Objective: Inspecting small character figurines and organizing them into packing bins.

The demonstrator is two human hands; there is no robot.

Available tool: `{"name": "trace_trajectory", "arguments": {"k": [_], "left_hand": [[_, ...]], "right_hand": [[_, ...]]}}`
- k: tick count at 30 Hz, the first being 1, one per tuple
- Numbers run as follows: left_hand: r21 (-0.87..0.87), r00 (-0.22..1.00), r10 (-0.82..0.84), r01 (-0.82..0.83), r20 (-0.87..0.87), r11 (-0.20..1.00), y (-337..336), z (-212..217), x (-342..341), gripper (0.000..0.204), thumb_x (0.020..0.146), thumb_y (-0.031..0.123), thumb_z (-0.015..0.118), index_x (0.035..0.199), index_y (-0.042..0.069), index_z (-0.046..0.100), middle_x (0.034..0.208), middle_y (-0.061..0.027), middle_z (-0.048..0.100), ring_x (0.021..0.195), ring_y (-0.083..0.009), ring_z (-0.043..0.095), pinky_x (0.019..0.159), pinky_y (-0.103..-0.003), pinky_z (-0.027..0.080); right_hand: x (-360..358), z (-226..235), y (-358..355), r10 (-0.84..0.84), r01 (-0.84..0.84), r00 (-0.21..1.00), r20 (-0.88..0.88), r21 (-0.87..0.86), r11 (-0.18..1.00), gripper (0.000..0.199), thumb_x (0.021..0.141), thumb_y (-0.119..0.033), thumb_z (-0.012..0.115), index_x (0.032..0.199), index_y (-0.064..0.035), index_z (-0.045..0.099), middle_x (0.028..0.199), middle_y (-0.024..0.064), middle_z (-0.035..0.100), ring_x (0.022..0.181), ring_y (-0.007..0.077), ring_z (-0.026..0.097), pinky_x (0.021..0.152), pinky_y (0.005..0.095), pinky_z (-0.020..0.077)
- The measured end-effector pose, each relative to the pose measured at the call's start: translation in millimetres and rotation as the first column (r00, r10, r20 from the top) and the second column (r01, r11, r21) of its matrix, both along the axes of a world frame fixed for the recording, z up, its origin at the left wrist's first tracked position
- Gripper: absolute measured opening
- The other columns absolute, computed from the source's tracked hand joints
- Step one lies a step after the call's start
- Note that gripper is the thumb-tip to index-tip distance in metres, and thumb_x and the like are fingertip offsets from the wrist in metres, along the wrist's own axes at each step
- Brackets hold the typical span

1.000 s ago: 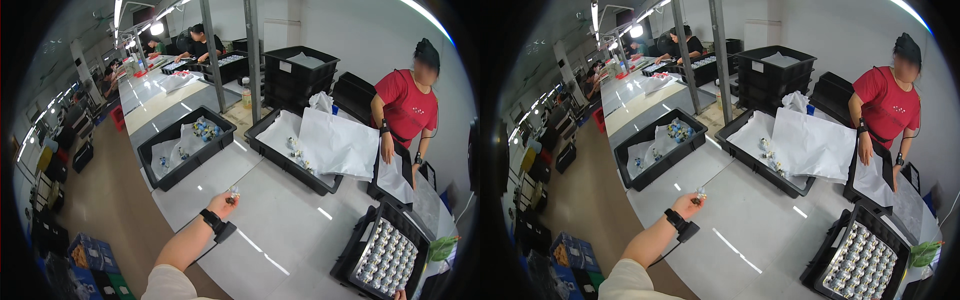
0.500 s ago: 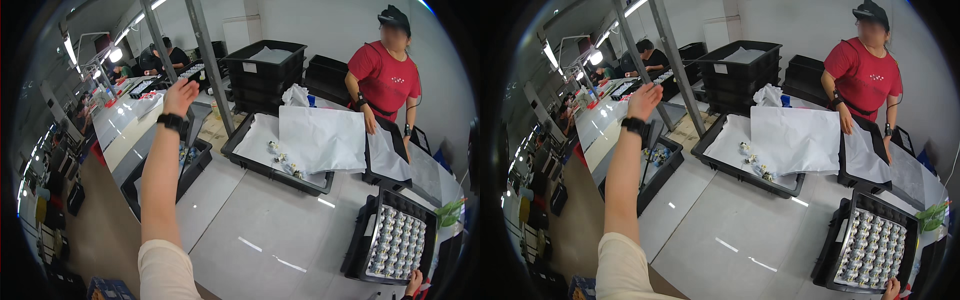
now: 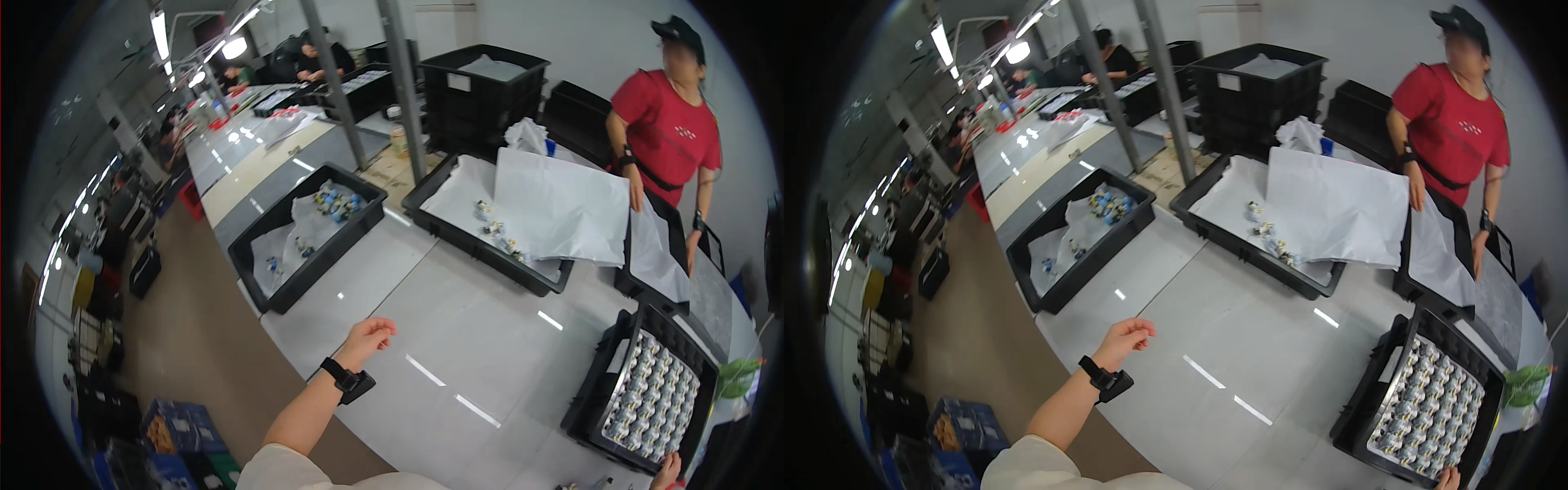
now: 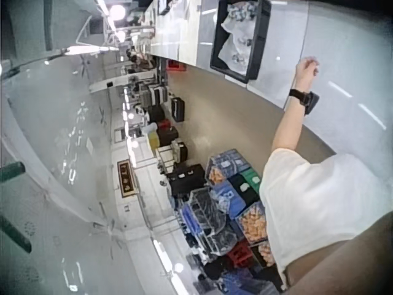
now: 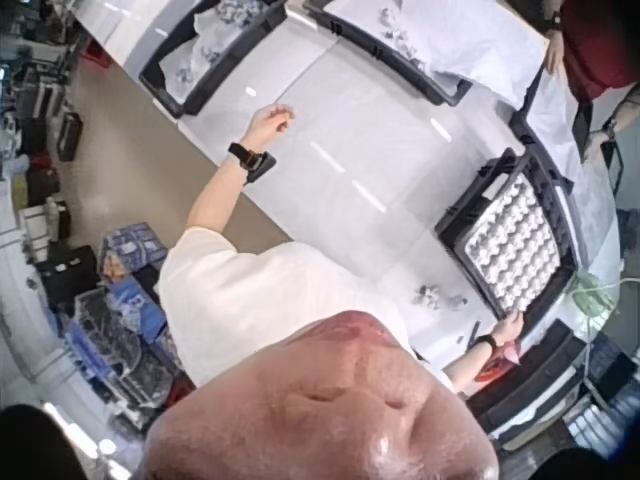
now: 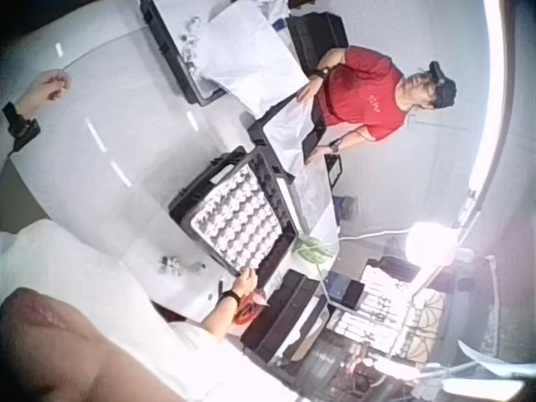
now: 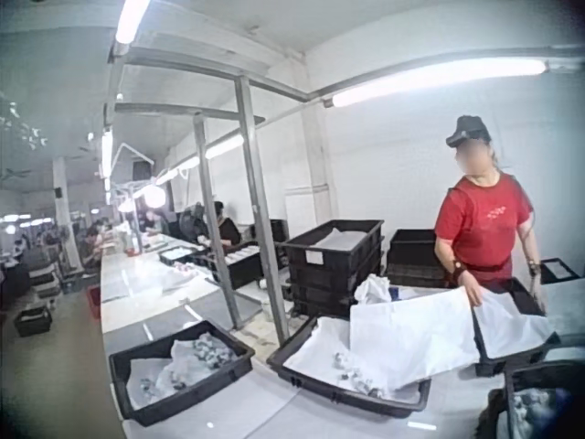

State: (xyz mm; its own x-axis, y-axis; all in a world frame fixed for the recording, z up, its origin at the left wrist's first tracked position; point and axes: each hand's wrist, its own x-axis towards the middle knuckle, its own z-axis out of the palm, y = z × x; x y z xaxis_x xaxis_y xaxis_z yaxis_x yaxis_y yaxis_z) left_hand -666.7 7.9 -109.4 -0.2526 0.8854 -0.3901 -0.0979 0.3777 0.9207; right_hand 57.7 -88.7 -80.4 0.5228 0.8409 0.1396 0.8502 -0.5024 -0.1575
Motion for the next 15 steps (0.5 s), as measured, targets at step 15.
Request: {"name": "trace_trajectory", "arguments": {"k": [15], "left_hand": [[-0.196,0.987,0.116,-0.093,0.113,0.976,-143.7,-33.0,52.9,0.018,0.085,0.009,0.048,0.099,0.004,0.057,0.092,-0.0019,0.058,0.074,-0.0073,0.051,0.067,-0.021,0.044]], "right_hand": [[9.0,9.5,9.0,-0.051,0.068,0.966,-0.255,0.058,0.996,0.035,0.082,-0.031,0.048,0.101,-0.0055,0.062,0.102,0.0154,0.060,0.094,0.0281,0.056,0.083,0.0340,0.0411]]}}
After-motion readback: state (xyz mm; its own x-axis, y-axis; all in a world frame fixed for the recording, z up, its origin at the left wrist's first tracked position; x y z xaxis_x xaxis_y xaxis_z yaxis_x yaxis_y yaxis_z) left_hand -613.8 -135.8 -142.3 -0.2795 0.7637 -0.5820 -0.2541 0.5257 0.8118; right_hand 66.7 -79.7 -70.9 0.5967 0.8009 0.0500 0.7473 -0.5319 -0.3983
